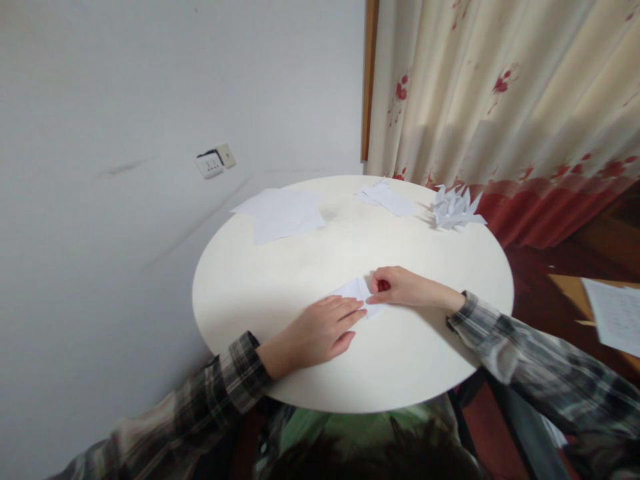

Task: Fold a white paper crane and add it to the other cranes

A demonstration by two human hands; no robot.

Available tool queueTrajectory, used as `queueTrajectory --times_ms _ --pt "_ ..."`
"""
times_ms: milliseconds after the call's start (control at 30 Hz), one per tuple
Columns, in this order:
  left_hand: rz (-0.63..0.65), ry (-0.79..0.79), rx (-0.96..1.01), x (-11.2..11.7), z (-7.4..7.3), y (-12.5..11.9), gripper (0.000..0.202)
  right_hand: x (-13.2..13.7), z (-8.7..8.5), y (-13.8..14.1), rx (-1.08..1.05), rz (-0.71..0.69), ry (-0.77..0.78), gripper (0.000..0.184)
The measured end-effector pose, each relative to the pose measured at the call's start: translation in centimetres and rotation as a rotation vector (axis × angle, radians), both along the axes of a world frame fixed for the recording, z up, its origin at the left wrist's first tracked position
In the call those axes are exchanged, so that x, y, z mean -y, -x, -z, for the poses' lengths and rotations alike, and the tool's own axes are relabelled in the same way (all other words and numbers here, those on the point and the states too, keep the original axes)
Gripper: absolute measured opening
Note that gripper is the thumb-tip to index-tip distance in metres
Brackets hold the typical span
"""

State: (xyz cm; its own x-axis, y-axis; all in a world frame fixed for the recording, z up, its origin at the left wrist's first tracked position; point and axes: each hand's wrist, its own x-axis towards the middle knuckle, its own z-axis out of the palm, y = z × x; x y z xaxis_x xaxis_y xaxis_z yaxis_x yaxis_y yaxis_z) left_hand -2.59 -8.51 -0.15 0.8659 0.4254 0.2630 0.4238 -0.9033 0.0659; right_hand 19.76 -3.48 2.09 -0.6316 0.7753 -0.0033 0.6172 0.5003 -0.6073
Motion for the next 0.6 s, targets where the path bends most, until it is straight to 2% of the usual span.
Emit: queueTrajectory --times_ms 233,600 --pt "0.054 -0.041 -0.002 0.4 -0.3 -0.2 0.031 0.1 0.9 0.1 -0.142 0.034 0.108 0.015" --pt "0.059 0.051 0.048 0.1 0.8 0.1 0.03 -0.6 2.1 -0.1 -0.193 0.031 0.169 0.02"
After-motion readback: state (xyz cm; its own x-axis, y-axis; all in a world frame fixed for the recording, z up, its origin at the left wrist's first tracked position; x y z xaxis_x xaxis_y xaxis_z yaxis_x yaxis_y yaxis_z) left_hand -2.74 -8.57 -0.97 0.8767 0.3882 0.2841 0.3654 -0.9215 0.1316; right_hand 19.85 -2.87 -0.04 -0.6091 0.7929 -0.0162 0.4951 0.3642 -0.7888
